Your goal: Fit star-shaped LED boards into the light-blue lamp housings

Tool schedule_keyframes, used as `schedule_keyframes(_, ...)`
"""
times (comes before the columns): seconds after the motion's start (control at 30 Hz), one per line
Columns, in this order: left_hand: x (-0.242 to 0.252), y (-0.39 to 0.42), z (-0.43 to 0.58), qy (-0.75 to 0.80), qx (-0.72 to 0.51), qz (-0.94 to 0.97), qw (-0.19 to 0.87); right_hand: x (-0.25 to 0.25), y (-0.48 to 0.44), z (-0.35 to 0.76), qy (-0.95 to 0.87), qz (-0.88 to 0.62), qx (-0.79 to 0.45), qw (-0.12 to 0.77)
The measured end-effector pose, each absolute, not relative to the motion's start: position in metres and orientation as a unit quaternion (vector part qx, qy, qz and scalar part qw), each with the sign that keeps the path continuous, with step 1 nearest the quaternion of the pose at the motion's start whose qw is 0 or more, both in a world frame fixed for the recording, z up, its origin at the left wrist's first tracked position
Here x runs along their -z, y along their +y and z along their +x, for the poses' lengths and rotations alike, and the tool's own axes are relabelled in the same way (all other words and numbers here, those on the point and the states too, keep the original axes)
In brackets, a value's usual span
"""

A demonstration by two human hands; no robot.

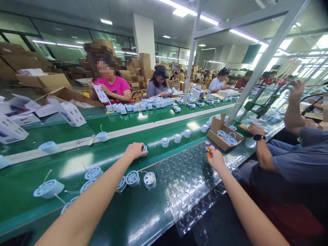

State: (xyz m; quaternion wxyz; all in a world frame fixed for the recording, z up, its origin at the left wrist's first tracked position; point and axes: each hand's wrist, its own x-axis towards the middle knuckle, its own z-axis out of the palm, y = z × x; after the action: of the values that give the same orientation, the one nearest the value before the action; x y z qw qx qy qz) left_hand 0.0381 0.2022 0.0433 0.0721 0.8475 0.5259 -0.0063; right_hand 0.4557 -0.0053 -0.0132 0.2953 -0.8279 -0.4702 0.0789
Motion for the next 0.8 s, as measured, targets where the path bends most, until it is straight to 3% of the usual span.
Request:
schedule_keyframes(0.17, -0.036, 0.194, 0.000, 0.565, 0.045, 0.820, 0.076, 0.004, 0.041, 0.485, -0.478, -0.860, -0.083, 0.159)
schedule_keyframes(0.3, -0.055, 0.172, -0.025, 0.583, 0.036, 0.809, 0.068, 0.002, 0.051, 0.496, -0.483, -0.862, -0.118, 0.100)
schedule_keyframes(0.43, -0.085, 0.108, -0.042, 0.550, -0.059, 0.832, 0.052, -0.009, 0.042, 0.491, -0.490, -0.858, -0.108, 0.108)
schedule_keyframes(0.53, -0.089, 0.030, -0.052, 0.487, -0.146, 0.854, 0.113, -0.016, 0.024, 0.464, -0.538, -0.821, -0.140, 0.130)
schedule_keyframes(0.73, -0.031, -0.072, -0.064, 0.530, -0.132, 0.797, 0.259, -0.010, -0.028, 0.360, -0.709, -0.574, -0.394, 0.109)
schedule_keyframes(0.8, -0.015, -0.079, -0.066, 0.543, -0.156, 0.778, 0.274, -0.005, -0.037, 0.332, -0.732, -0.545, -0.394, 0.109)
